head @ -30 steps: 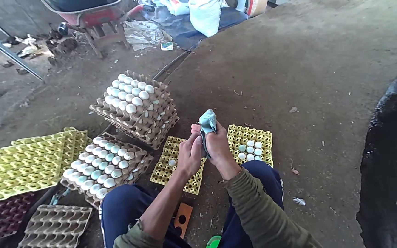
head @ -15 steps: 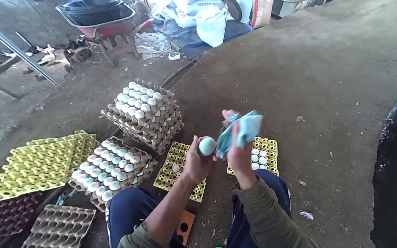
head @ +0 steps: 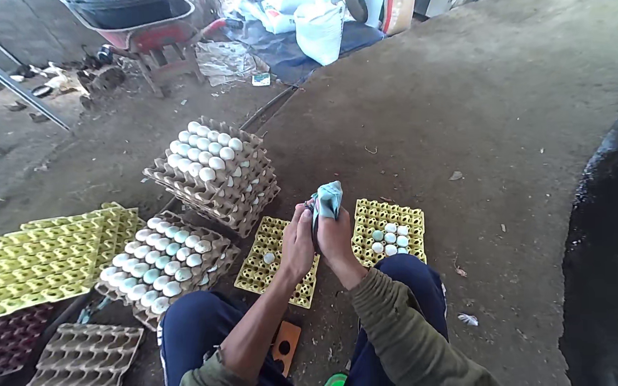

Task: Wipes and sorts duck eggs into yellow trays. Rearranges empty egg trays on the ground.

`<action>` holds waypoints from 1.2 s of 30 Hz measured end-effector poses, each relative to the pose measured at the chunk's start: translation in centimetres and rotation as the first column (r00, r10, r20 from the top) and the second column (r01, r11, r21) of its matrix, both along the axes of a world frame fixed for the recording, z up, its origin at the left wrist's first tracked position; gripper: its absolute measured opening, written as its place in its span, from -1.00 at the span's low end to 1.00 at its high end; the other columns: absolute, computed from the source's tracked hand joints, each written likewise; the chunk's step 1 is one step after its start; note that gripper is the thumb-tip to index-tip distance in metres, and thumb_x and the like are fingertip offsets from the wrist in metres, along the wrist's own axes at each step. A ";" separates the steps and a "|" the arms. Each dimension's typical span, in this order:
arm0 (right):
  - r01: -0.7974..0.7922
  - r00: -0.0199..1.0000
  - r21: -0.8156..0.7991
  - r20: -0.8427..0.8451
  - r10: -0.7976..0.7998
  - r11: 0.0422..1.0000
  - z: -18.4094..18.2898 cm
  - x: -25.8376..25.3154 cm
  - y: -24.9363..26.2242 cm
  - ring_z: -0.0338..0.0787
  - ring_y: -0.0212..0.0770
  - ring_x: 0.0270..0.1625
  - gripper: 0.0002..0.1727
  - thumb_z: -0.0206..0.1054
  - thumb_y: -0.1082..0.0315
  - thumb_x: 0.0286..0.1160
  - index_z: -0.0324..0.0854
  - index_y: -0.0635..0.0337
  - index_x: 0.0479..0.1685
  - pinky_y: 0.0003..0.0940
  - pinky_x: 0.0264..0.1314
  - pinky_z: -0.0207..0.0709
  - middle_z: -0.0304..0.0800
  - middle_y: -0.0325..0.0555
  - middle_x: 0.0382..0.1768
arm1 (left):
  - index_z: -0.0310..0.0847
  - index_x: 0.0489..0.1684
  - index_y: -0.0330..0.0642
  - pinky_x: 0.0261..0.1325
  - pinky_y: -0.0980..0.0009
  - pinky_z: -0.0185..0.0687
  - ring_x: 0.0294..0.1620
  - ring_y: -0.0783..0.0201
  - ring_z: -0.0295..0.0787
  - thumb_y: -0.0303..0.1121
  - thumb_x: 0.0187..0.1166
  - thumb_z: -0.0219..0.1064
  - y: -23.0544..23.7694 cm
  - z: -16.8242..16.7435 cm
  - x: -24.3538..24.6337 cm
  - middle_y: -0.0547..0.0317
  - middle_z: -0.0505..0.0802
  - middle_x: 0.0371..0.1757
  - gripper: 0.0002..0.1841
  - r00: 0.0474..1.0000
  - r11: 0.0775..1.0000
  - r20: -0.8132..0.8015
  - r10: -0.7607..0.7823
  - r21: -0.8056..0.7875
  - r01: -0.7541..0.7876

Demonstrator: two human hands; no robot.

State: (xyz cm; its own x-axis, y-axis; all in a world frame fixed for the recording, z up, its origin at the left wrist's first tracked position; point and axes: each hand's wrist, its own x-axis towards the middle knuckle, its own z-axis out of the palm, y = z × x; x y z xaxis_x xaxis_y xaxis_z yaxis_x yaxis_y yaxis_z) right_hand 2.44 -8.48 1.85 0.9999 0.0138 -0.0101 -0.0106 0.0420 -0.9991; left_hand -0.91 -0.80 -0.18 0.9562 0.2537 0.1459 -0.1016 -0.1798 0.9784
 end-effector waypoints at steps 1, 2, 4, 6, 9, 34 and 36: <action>0.007 0.999 0.038 -0.044 -0.005 0.999 0.1 0.2 0.0 0.73 -0.39 -0.32 -0.70 0.05 0.34 0.74 0.73 0.20 -0.16 -0.35 -0.21 0.63 0.74 -0.21 -0.40 | 0.56 0.32 -0.31 0.15 0.42 0.62 0.04 0.51 0.71 -0.15 0.83 -0.35 0.1 -0.1 0.0 0.17 0.81 -0.04 -0.43 1.000 0.999 0.006 -0.001 0.035 0.001; 0.016 0.995 0.084 -0.100 -0.008 0.996 0.3 0.3 0.0 0.74 -0.37 -0.33 -0.68 0.03 0.34 0.79 0.72 0.22 -0.14 -0.35 -0.22 0.65 0.75 -0.19 -0.40 | 0.57 0.27 -0.32 0.04 0.40 0.64 -0.07 0.49 0.73 -0.12 0.83 -0.35 0.1 -0.2 -0.1 0.17 0.80 -0.14 -0.41 1.000 0.997 0.016 0.005 0.071 -0.006; 0.038 0.978 0.180 -0.210 0.000 0.983 0.5 0.8 -0.2 0.80 -0.32 -0.35 -0.66 0.01 0.30 0.85 0.69 0.26 -0.11 -0.34 -0.25 0.72 0.80 -0.12 -0.41 | 0.60 0.19 -0.36 0.01 0.44 0.66 -0.08 0.50 0.74 -0.05 0.85 -0.39 0.1 -0.6 -0.2 0.15 0.80 -0.13 -0.35 0.998 0.991 0.061 -0.007 0.133 -0.001; 0.065 0.953 0.253 -0.304 0.016 0.965 0.7 1.2 -0.5 0.85 -0.26 -0.40 -0.64 -0.01 0.26 0.88 0.65 0.30 -0.08 -0.33 -0.29 0.74 0.84 -0.06 -0.45 | 0.64 0.14 -0.42 0.12 0.43 0.65 0.04 0.46 0.75 -0.03 0.85 -0.41 0.1 -0.9 -0.4 0.04 0.82 0.01 -0.29 0.992 0.984 0.116 -0.054 0.177 0.032; 0.097 0.942 0.261 -0.335 -0.004 0.960 0.6 2.0 -1.0 0.76 -0.30 -0.59 -0.68 0.04 0.27 0.87 0.62 0.33 -0.06 -0.38 -0.45 0.69 0.75 -0.09 -0.61 | 0.62 0.20 -0.42 0.07 0.46 0.69 -0.01 0.50 0.76 -0.03 0.85 -0.33 0.2 -0.6 -0.8 0.08 0.83 0.03 -0.34 0.979 0.978 0.111 -0.173 0.141 0.157; -0.094 0.981 0.203 -0.150 0.126 0.975 0.2 -0.4 -0.3 0.88 -0.30 -0.08 -0.68 -0.02 0.39 0.81 0.65 0.30 0.15 -0.32 -0.01 0.73 0.92 -0.07 -0.14 | 0.69 -0.24 -0.19 -0.29 0.51 0.57 -0.45 0.59 0.64 -0.19 0.83 -0.24 0.4 -0.1 -0.3 0.40 0.66 -0.55 -0.49 0.998 0.982 0.034 0.046 0.183 -0.052; -0.082 0.963 0.258 -0.227 0.143 0.963 0.5 -0.1 -0.6 0.88 -0.28 -0.18 -0.68 -0.05 0.40 0.84 0.63 0.30 0.15 -0.34 -0.13 0.73 0.91 -0.05 -0.20 | 0.70 -0.15 -0.21 -0.34 0.51 0.60 -0.46 0.57 0.66 -0.19 0.82 -0.21 0.8 -0.2 -0.3 0.38 0.69 -0.53 -0.51 0.999 0.978 0.034 -0.002 0.207 -0.005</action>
